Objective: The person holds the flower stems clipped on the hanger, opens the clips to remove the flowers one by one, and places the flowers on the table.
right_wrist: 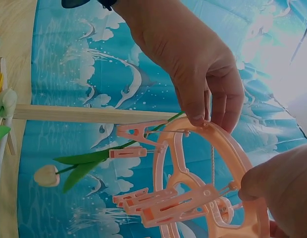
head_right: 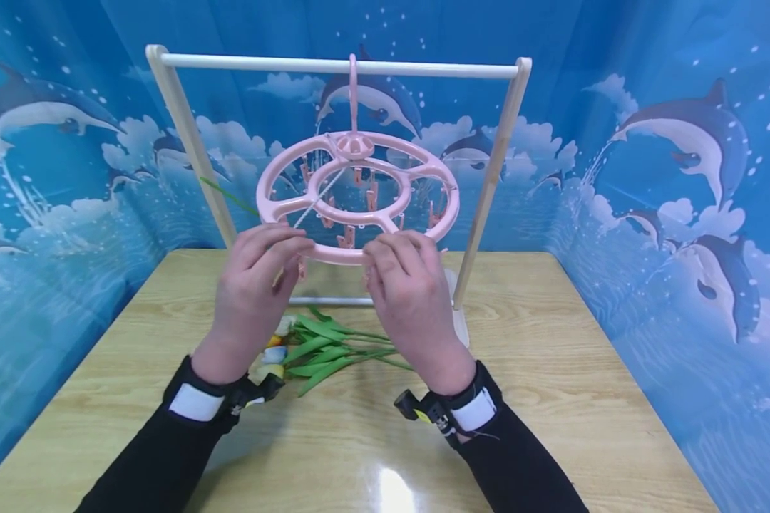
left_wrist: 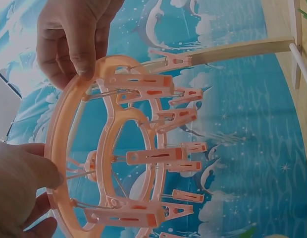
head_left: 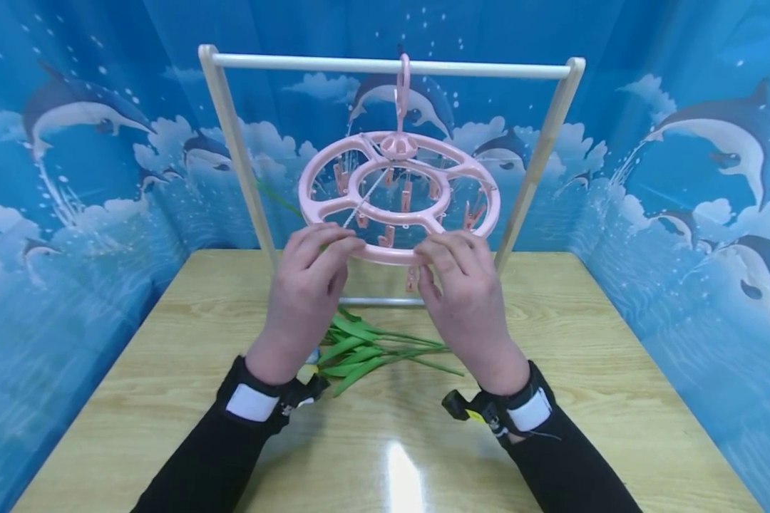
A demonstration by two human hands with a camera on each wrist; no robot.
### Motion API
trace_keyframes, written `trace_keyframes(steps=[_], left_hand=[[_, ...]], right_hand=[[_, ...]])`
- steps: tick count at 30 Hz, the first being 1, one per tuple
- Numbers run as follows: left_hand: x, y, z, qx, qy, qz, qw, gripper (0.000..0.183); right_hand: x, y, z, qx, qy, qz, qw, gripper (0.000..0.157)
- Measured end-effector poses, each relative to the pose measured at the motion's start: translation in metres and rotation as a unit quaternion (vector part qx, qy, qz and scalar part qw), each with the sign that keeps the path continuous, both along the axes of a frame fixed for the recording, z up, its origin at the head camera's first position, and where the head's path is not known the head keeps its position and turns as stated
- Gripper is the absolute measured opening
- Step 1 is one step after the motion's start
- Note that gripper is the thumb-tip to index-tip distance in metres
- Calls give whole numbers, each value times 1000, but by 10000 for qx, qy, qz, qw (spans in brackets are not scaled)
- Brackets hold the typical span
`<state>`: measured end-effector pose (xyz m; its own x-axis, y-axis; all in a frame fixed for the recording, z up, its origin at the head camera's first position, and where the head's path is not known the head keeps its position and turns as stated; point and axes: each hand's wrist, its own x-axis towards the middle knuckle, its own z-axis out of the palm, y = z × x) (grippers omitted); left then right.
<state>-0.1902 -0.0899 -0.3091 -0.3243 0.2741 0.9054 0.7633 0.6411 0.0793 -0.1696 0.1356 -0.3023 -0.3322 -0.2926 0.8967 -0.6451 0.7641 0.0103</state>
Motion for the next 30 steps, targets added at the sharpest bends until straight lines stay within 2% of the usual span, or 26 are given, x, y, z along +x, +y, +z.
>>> trace_keyframes(steps=[7, 16, 30], left_hand=[[3, 0, 0, -125, -8, 18, 9999, 27], [10, 10, -2, -133, 212, -86, 9997, 29], [23, 21, -5, -310, 155, -62, 9994, 31]], right_hand=[[0, 1, 0, -70, 10, -6, 10000, 22], [1, -2, -4, 29, -52, 77, 10000, 25], [5, -9, -4, -113, 238, 275, 9993, 23]])
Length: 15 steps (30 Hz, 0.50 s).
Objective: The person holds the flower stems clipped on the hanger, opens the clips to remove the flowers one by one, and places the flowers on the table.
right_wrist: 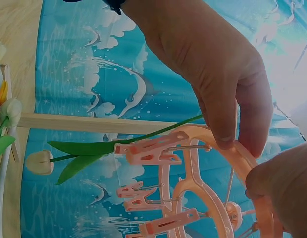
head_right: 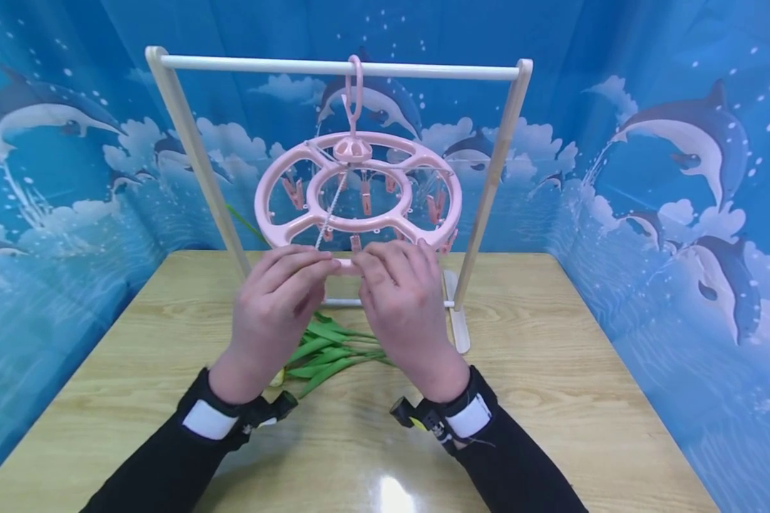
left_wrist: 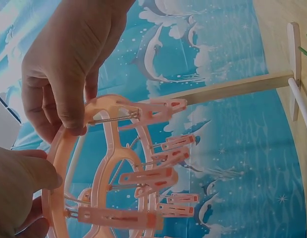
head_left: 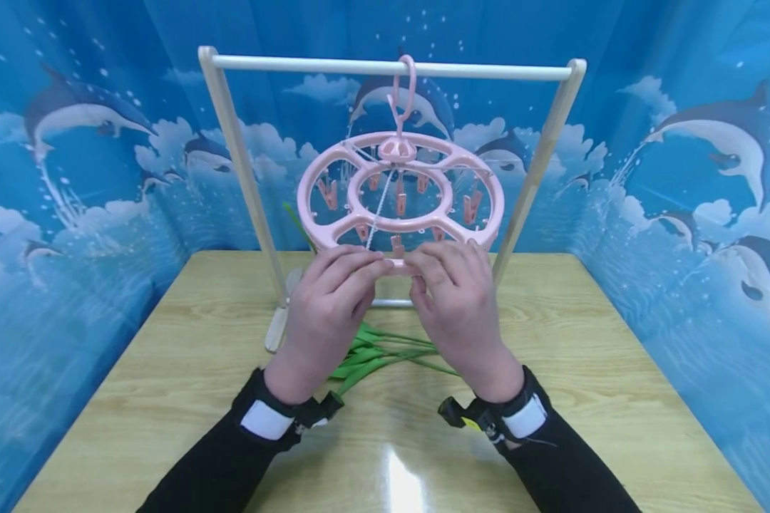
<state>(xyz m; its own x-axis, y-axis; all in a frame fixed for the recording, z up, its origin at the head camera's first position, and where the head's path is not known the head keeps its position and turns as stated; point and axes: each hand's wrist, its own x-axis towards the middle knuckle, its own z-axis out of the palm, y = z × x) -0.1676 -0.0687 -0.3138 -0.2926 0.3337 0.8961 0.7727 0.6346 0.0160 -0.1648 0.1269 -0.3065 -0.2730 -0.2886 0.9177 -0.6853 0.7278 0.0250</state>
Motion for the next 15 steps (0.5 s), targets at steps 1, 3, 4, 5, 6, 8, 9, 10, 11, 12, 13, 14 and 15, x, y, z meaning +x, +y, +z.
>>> trace_keyframes(steps=[1, 3, 4, 5, 6, 8, 9, 10, 11, 12, 13, 14, 15], left_hand=[[0, 0, 0, 6, 4, 4, 10000, 31], [0, 0, 0, 31, 32, -3, 10000, 30], [-1, 0, 0, 75, 54, -21, 10000, 30], [-1, 0, 0, 115, 75, -34, 9999, 29], [-2, 0, 1, 156, 98, -49, 9998, 27], [-3, -1, 2, 254, 152, -89, 9995, 24], [-4, -1, 2, 302, 185, -102, 9993, 23], [-5, -2, 3, 332, 201, -106, 9992, 21], [-5, -3, 3, 333, 219, -93, 9992, 20], [-6, -4, 4, 343, 249, -74, 9991, 19], [-7, -5, 4, 344, 260, -39, 9991, 18], [-8, -6, 4, 339, 263, 7, 9991, 17], [-9, -7, 5, 333, 261, 64, 9991, 16]], right_hand=[[0, 0, 0, -15, 22, 19, 10000, 23], [0, -1, -1, -39, 65, 53, 10000, 23], [0, -1, -1, -50, 78, 73, 9999, 23], [0, -1, -1, -57, 92, 85, 9999, 23], [0, -1, -1, -66, 96, 95, 9999, 23], [0, -1, -1, -76, 69, 101, 9999, 22], [-1, -1, 0, -87, 43, 114, 9999, 22], [-1, 0, 0, -98, 8, 128, 9999, 22], [-1, 0, 0, -114, -28, 147, 9998, 22], [-2, 1, 0, -129, -57, 169, 9998, 23], [-2, 1, 1, -143, -83, 191, 9997, 23], [-2, 2, 1, -160, -101, 216, 9996, 24], [-2, 3, 1, -177, -110, 236, 9995, 24]])
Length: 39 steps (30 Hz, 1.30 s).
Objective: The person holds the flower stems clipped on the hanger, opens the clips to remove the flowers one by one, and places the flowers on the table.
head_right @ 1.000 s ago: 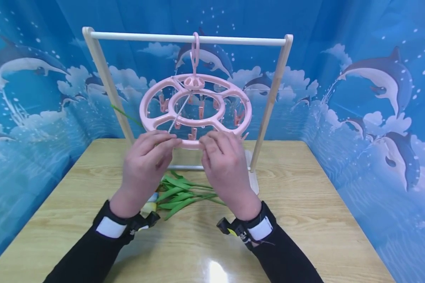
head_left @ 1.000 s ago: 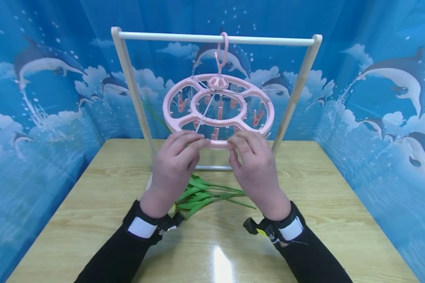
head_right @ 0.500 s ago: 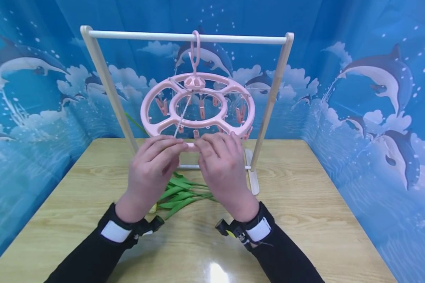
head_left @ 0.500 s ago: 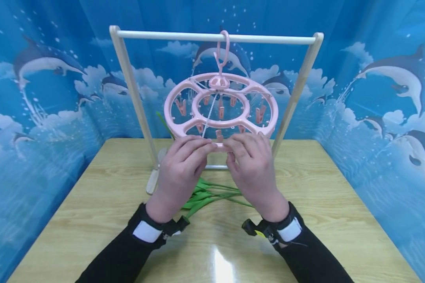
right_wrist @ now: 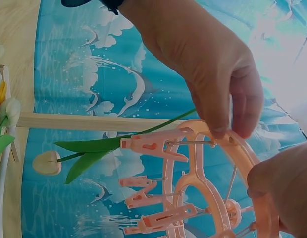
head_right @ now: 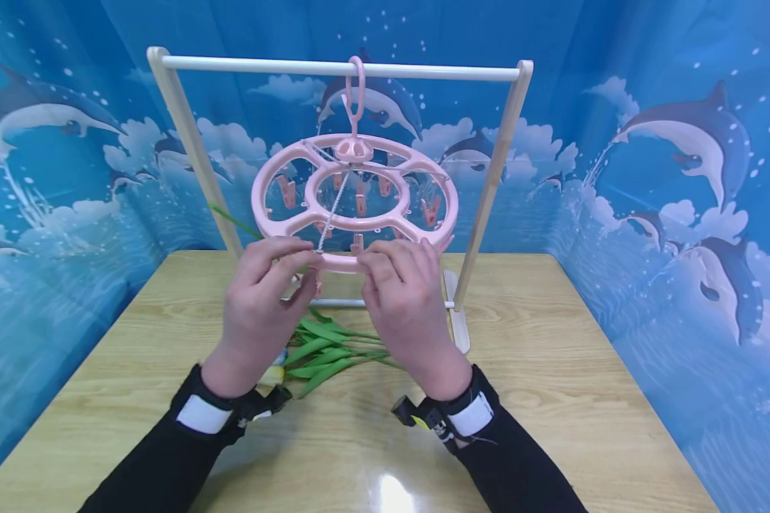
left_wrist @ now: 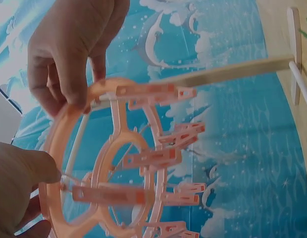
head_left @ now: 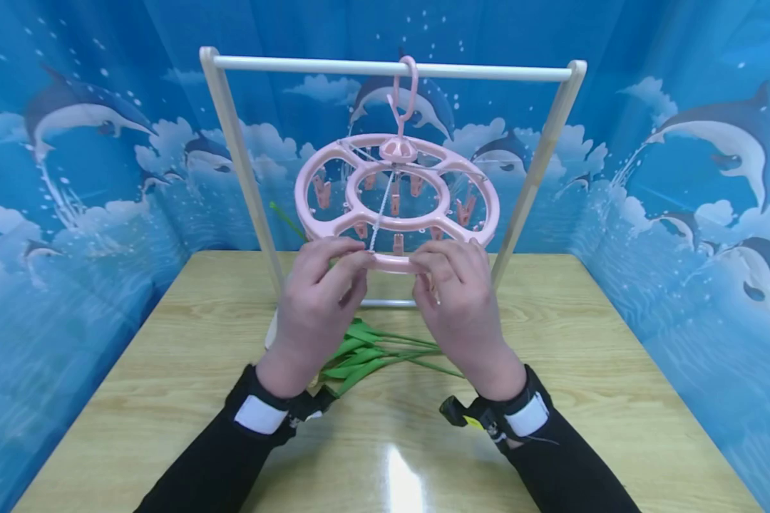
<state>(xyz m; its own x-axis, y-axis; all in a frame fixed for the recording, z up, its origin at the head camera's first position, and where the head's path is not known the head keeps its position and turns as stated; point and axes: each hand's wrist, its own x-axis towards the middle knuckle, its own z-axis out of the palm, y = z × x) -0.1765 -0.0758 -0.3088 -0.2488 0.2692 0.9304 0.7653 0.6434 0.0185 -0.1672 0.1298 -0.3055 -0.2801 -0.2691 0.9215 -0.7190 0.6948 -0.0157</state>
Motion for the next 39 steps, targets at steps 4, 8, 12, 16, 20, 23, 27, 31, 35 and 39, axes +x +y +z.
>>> trace_keyframes(steps=[4, 8, 12, 16, 20, 23, 27, 31, 35, 39], left_hand=[[-4, -6, 1, 60, -90, 261, 9996, 15], [-6, -9, 1, 156, -148, 387, 9990, 16], [-6, -9, 0, 202, -118, 341, 9991, 16], [-5, -9, 1, 218, -77, 283, 9993, 17], [-3, -8, 1, 158, -54, 299, 9994, 17], [-2, -5, 1, 102, 31, 283, 9995, 17], [1, 0, 0, 20, 129, 223, 9997, 17], [4, 3, -1, -8, 161, 145, 9998, 19], [5, 4, -2, 8, 180, 54, 9998, 21], [4, 4, -3, -8, 137, 52, 9999, 22]], right_hand=[[0, 3, 1, -54, -3, -20, 10000, 24], [0, 4, 0, -77, -37, -92, 9999, 23], [-1, 5, -1, -96, -62, -111, 9999, 23], [-2, 5, -1, -135, -24, -87, 9999, 22], [-2, 5, -1, -119, 8, -87, 9999, 23], [-2, 5, -1, -58, 57, -100, 9999, 24], [-1, 3, -1, 7, 141, -107, 9998, 24], [0, 1, 0, 29, 248, -134, 9996, 23], [1, 0, 0, 18, 351, -160, 9993, 23], [2, 0, 0, -75, 360, -213, 9991, 21]])
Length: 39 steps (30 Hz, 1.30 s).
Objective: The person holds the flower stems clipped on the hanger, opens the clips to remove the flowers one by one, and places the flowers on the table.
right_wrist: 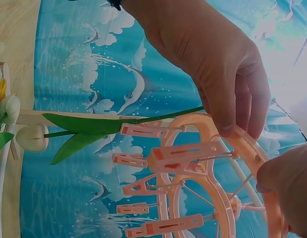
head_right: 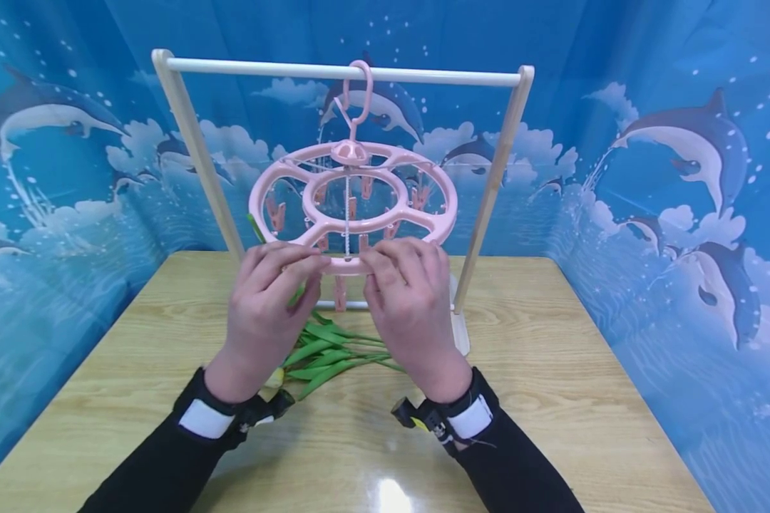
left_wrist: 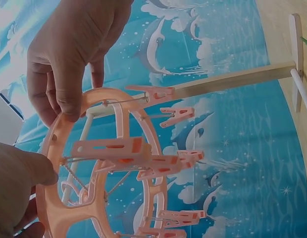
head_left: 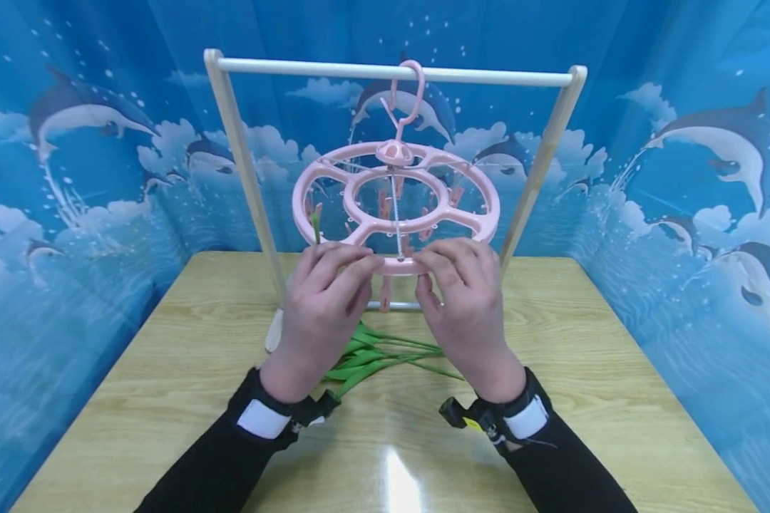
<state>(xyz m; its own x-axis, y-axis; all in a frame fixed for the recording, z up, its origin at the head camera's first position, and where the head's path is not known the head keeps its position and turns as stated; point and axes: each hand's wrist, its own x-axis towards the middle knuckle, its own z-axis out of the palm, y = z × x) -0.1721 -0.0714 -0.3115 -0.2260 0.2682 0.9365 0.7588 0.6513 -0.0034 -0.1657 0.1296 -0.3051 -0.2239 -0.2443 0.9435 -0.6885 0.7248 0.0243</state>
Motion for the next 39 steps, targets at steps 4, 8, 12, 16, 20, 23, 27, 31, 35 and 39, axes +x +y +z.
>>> trace_keyframes(steps=[4, 8, 12, 16, 20, 23, 27, 31, 35, 39], left_hand=[[-1, -1, 0, -10, -52, 21, 10000, 22], [-4, -4, 0, 39, -35, 45, 10000, 21], [-7, -9, 2, 140, -38, 140, 9998, 21], [-10, -14, 3, 184, -89, 250, 9995, 22], [-9, -15, 2, 168, -58, 218, 9996, 23], [-8, -14, 3, 136, 0, 196, 9997, 23], [-5, -12, 4, 147, 58, 150, 9998, 24], [-4, -10, 4, 190, 208, 137, 9995, 23], [-3, -6, 3, 140, 389, 167, 9990, 23], [-3, -3, 2, 126, 368, 113, 9992, 22]], right_hand=[[-1, 0, -1, -63, -35, -35, 10000, 20], [-2, 1, -1, -69, -79, -23, 9999, 20], [-4, 5, 0, -138, -107, 25, 9998, 20], [-5, 8, 1, -151, -160, 53, 9997, 20], [-5, 9, 1, -148, -168, 33, 9997, 20], [-5, 9, 2, -182, -127, 28, 9997, 21], [-5, 9, 2, -230, -43, 72, 9997, 25], [-5, 7, 2, -249, 36, 159, 9996, 28], [-4, 4, 2, -141, 126, 238, 9995, 30], [-3, 2, 2, -52, 206, 173, 9996, 28]])
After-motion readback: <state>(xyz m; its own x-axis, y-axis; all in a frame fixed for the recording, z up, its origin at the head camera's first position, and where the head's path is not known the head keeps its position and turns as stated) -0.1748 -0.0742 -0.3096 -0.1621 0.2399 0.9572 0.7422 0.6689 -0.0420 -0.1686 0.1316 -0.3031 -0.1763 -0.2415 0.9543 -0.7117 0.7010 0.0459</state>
